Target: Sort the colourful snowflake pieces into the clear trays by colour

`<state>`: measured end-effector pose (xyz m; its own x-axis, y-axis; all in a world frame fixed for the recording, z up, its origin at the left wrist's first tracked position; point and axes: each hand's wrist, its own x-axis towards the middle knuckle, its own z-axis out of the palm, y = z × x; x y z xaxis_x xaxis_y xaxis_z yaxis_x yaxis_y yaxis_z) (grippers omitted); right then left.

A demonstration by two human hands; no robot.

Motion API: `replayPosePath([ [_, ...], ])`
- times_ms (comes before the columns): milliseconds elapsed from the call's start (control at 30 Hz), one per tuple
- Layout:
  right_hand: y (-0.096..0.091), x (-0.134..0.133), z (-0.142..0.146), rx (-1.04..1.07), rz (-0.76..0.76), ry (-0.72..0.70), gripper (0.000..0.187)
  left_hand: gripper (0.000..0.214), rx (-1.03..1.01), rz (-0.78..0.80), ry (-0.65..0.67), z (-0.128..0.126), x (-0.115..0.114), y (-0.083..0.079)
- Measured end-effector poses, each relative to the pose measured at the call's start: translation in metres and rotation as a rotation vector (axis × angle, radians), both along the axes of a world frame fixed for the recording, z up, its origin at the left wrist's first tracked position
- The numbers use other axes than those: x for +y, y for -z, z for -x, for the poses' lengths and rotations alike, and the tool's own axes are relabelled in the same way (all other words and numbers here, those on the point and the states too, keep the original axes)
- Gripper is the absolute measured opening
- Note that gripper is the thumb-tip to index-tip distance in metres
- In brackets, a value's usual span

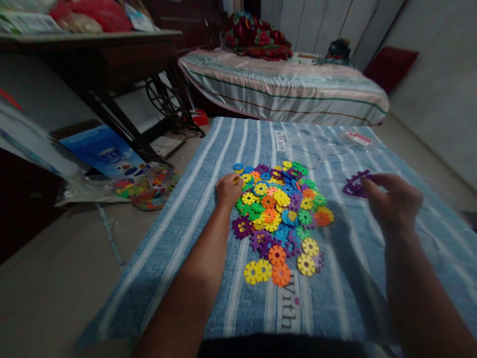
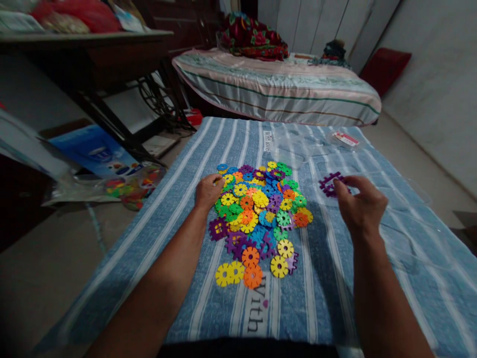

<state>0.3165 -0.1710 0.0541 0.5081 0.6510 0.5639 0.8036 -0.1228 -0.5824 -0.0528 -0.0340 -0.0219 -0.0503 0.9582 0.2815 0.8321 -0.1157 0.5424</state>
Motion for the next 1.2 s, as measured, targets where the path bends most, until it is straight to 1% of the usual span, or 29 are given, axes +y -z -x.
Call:
replayPosePath([
  [33,0.000,0.005,-0.012,-0.043,0.024,0.082,0.036,0.020,0.001,0.001,0.001,0.000,0.000,0.000],
  [100,0.005,0.008,-0.024,-0.121,0.046,0.145,0.041,0.021,0.002,0.001,0.004,0.001,0.001,0.000],
  [133,0.010,0.006,-0.023,-0.152,0.034,0.142,0.042,0.021,0.002,0.000,0.004,0.001,0.001,0.000],
  [167,0.015,0.003,-0.019,-0.178,0.015,0.108,0.040,0.021,0.000,-0.002,0.007,0.001,0.001,0.000],
  [233,0.027,-0.009,0.000,-0.203,-0.021,-0.005,0.034,0.022,-0.003,-0.005,0.013,0.002,0.002,0.000],
  [300,0.037,-0.024,0.023,-0.195,-0.010,-0.177,0.027,0.022,-0.007,-0.003,0.017,0.002,0.003,0.000],
  [367,0.045,-0.043,0.043,-0.180,0.047,-0.348,0.022,0.022,-0.007,-0.002,0.016,0.003,0.004,-0.001],
  [433,0.052,-0.062,0.056,-0.182,0.119,-0.477,0.019,0.021,-0.007,-0.003,0.011,0.003,0.005,-0.001],
  [500,0.060,-0.081,0.063,-0.205,0.184,-0.553,0.018,0.022,-0.014,-0.006,0.007,0.003,0.006,-0.001],
  [567,0.068,-0.097,0.065,-0.233,0.256,-0.590,0.019,0.022,-0.023,-0.011,0.010,0.003,0.007,-0.001],
  [667,0.077,-0.111,0.067,-0.253,0.362,-0.594,0.025,0.023,-0.027,-0.019,0.021,0.003,0.007,-0.001],
  [767,0.083,-0.113,0.072,-0.264,0.401,-0.572,0.030,0.024,-0.024,-0.021,0.027,0.003,0.007,-0.001],
  [933,0.086,-0.105,0.083,-0.241,0.384,-0.514,0.023,0.024,-0.025,-0.020,0.024,0.004,0.006,0.000],
  [1033,0.085,-0.102,0.089,-0.220,0.362,-0.474,0.018,0.024,-0.033,-0.014,0.028,0.004,0.006,0.000],
  [1200,0.080,-0.100,0.094,-0.195,0.353,-0.430,0.020,0.023,-0.023,-0.008,0.016,0.004,0.006,-0.001],
])
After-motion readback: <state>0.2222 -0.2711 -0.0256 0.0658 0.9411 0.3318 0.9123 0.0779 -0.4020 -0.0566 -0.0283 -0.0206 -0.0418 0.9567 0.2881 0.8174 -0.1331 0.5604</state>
